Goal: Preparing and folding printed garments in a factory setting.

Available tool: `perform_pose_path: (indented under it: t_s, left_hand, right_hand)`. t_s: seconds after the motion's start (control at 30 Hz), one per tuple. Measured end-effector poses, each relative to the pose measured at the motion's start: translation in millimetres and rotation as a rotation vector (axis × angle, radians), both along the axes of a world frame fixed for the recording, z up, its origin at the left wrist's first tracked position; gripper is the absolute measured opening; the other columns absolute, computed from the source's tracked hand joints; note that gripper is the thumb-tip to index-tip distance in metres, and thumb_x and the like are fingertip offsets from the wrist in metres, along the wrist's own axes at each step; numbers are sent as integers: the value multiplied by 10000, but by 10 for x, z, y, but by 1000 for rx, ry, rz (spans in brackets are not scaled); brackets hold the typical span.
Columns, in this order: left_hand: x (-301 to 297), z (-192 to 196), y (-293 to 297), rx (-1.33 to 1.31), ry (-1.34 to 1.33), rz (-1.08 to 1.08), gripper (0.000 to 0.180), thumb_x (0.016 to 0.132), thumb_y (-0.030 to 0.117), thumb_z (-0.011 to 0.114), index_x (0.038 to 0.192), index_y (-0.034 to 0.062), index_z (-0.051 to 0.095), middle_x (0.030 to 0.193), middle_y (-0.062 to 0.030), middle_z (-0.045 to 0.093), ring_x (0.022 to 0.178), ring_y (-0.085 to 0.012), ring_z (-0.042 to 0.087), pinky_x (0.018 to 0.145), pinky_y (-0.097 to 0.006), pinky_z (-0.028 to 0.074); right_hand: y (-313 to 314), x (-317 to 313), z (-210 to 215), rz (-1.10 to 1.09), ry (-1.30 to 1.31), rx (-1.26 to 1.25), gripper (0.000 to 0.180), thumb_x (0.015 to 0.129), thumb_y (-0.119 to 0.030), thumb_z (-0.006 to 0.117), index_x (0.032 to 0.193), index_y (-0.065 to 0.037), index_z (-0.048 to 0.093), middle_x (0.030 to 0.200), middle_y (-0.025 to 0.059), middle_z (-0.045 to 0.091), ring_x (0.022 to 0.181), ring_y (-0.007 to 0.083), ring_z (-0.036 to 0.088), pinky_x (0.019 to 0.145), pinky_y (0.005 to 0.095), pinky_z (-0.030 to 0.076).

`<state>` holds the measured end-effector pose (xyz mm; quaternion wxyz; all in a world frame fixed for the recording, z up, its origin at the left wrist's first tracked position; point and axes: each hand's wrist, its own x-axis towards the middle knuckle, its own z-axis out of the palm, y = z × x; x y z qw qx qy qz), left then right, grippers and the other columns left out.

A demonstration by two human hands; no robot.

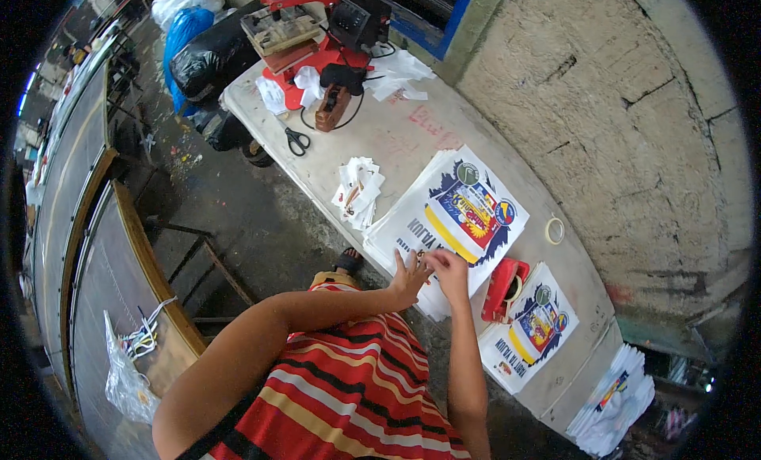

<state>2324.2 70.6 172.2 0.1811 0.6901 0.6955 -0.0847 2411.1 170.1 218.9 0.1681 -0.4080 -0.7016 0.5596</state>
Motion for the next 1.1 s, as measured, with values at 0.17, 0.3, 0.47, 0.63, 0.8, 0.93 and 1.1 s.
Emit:
perform_pose_path:
  t_s: [0.17,0.3,0.47,0.63,0.8,0.93,1.1]
  left_hand:
    - [80,-64,21,-97,96,-5,1030,682,558,784,1519,190,311,1557,-152,259,1413,-476,217,1000,-809,238]
    - [117,-158,27,-28,65,55,959,731,562,741,1513,178,341,1557,-145,262,1405,-502,209,984,-809,265]
    - [162,-240,39,44,106,72,725,898,432,610,1522,178,342,1550,-165,267,1388,-521,238,962,-816,287]
    - [116,-154,51,-70,146,-49,698,919,319,566,1533,114,307,1532,-192,291,1366,-558,259,956,-821,295]
    - [42,-79,49,-44,168,-56,717,908,296,572,1537,94,293,1553,-192,263,1357,-566,269,981,-795,307]
    - [69,-131,42,-30,153,-63,694,929,325,555,1530,92,299,1566,-183,254,1352,-555,285,988,-785,310]
    - [134,-242,36,33,183,4,664,962,384,510,1536,130,295,1578,-159,253,1353,-532,301,984,-784,306]
  right_hand:
    - [163,-508,-312,132,-191,59,151,845,-72,673,952,29,707,780,98,707,674,143,641,619,290,506]
    - [304,-563,-436,125,-313,14,178,836,-106,682,959,17,715,785,117,714,661,155,641,626,301,513]
    - [347,-630,-590,206,-426,55,185,812,-101,687,963,-2,727,829,136,730,701,210,682,667,333,534]
    - [349,-777,-729,206,-620,168,133,760,-110,700,844,-7,703,855,177,714,792,325,694,753,367,545]
    - [343,-801,-623,136,-631,232,282,708,-161,771,728,-24,525,715,161,651,696,350,640,658,427,495]
    - [408,-681,-437,168,-810,282,405,695,-308,852,715,-28,560,655,153,628,613,320,623,588,402,482]
    - [288,-439,-534,196,-556,273,381,819,-298,780,718,-5,558,625,125,611,544,230,577,538,347,447]
